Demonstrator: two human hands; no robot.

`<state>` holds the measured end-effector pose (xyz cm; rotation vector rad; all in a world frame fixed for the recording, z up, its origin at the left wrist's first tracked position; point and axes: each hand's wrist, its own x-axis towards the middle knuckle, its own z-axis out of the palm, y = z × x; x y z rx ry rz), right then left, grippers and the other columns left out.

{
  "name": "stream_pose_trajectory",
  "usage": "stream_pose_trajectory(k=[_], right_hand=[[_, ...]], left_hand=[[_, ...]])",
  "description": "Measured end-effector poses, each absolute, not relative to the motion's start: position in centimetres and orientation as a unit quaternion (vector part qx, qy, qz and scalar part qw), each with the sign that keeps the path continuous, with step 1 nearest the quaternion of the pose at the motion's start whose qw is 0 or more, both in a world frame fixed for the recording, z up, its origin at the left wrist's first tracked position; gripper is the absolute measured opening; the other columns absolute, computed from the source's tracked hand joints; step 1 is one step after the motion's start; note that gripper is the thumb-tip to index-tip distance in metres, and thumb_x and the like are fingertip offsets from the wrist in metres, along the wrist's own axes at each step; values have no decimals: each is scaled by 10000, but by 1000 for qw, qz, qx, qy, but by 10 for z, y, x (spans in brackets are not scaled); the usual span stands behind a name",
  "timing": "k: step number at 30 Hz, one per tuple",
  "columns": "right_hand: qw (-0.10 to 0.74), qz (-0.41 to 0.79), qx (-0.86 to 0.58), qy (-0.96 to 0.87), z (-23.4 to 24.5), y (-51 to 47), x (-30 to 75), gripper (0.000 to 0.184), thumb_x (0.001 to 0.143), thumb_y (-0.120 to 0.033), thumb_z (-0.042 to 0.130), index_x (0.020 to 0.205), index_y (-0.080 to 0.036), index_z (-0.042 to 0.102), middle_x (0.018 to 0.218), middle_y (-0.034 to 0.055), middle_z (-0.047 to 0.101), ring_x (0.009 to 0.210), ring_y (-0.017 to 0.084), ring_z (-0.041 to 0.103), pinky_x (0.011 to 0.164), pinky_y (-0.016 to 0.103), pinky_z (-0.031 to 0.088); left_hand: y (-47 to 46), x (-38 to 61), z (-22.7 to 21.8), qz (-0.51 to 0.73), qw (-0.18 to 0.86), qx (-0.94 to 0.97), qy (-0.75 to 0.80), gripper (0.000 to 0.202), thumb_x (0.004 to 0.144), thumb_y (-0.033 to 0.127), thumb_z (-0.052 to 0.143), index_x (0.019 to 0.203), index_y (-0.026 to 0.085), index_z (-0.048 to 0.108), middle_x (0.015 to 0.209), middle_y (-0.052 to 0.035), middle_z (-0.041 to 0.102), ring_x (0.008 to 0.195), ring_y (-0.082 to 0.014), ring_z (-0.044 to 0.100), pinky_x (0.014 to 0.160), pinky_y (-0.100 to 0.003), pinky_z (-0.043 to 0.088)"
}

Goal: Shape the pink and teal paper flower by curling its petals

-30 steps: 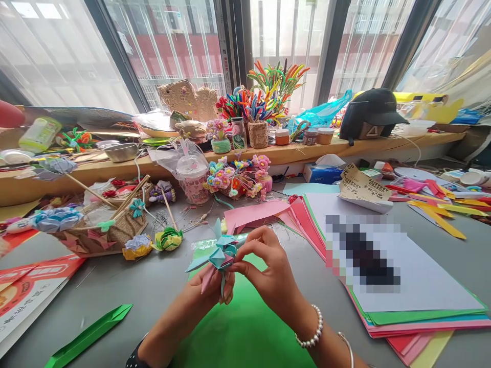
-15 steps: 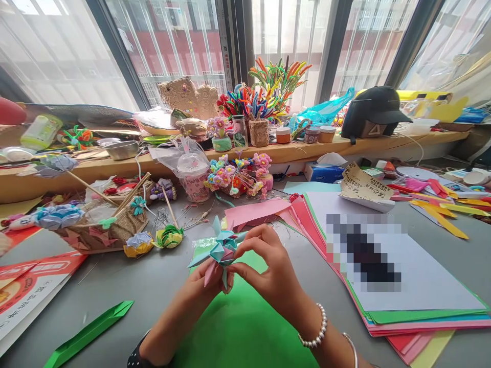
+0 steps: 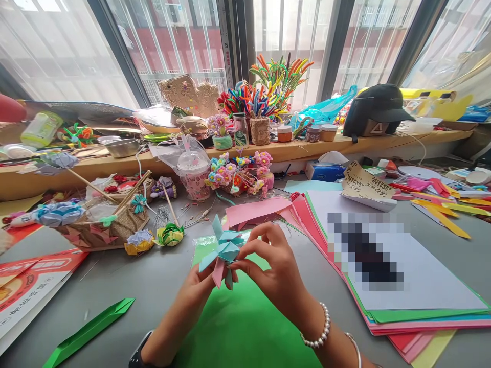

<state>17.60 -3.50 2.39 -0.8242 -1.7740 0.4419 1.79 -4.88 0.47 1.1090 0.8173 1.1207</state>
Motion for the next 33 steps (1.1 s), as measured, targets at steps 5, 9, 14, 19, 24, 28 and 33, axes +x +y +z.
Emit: stream_pose_trajectory(k=[5,9,14,19,24,28,33], right_hand=[[538,249,-375,-712,24,-33,177,82,710,-217,684,671,-197,615,786,5,451,740,146,478,656,276,397],[535,297,-397,-684,25,-32,176,94,707,-245,684,652,-203,620,788,3,452,762,148,478,687,274,396],[523,346,-420,-656,25,-32,176,112,728,-274,655,652,-205,611,793,0,453,777,151,486,714,283,395],[503,362,-426,-659,23,-27,178,100,748,-298,632,703,-211,619,812,5,487,774,152,489,682,278,397],[524,295,-424,-677,23,-28,178,41,749,-259,641,743,-224,660,787,5,487,750,145,493,661,273,412],[542,232,-381,-712,23,-34,174,84,748,-184,640,796,-239,682,753,7,475,706,143,496,605,271,435],[566,158,-352,-729,25,-40,171,107,736,-144,643,803,-226,654,737,8,477,716,156,496,618,294,446]], left_hand=[[-49,18,6,483,624,504,351,241,694,393,637,738,158,611,632,-13,628,576,-121,511,587,-233,408],[-51,20,7,490,617,501,358,217,706,374,632,712,165,574,639,0,614,559,-105,499,571,-226,406],[-51,23,5,489,608,499,378,191,722,342,623,706,156,580,647,7,577,566,-103,500,568,-230,400],[-47,21,3,497,647,445,368,216,699,357,643,748,151,602,611,-3,588,550,-108,484,556,-238,367],[-43,15,7,485,743,337,315,194,715,305,628,828,147,616,567,25,505,494,-70,405,530,-220,329],[-46,15,8,456,786,325,260,174,749,281,593,666,129,574,537,23,471,460,-55,378,530,-215,331],[-49,16,6,461,791,332,227,191,763,289,582,658,132,559,528,26,459,459,-57,378,518,-211,324]])
